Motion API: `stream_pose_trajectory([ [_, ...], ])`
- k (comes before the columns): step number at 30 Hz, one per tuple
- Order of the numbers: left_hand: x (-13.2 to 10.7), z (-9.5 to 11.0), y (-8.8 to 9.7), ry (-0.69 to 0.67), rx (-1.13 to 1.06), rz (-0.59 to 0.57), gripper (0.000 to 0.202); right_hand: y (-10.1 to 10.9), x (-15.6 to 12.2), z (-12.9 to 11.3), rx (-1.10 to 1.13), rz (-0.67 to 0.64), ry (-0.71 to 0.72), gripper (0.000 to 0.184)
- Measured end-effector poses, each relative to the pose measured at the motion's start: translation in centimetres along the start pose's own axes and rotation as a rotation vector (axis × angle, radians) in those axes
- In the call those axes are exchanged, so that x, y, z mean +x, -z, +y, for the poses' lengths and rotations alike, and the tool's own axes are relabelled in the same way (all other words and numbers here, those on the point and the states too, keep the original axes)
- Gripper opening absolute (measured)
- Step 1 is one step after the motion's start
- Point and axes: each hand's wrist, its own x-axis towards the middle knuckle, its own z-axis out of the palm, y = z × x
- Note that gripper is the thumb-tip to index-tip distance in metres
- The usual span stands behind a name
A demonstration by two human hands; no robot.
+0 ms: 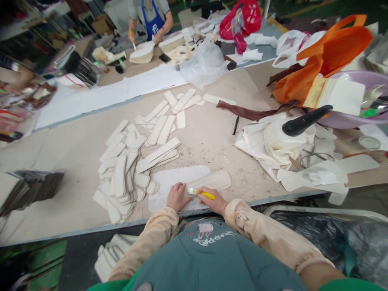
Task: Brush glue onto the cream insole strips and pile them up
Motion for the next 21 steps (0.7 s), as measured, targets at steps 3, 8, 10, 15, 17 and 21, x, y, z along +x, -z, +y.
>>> stream_pose_trajectory([
  [3, 0.0, -0.1, -0.2, -0.007, 0.014, 0.020, 0.069, -1.5, 1.1, 0.8, -0.022, -0.052, -0.004, 0.023],
  [8, -0.1, -0.2, -0.3, -0.014, 0.015, 0.019, 0.068, -1.1, 1.5, 1.5, -0.068, -0.043, -0.002, 0.023],
  [10, -0.1, -0.2, -0.2, -0.018, 0.016, 0.014, 0.069, -0.2, 1.2, 1.5, -0.094, -0.008, 0.002, 0.024],
  [15, 0.1, -0.3, -0.3, -0.029, 0.038, 0.001, 0.071, 3.5, -0.4, 1.8, -0.118, 0.126, -0.027, 0.024],
  [17, 0.2, -0.5, -0.5, -0.030, 0.043, 0.002, 0.070, 5.3, -1.2, 2.0, -0.114, 0.185, -0.031, 0.024],
  [21, 0.1, -0.6, -0.6, -0.044, 0.052, 0.002, 0.068, 8.9, -2.6, 2.5, -0.141, 0.313, -0.076, 0.026],
])
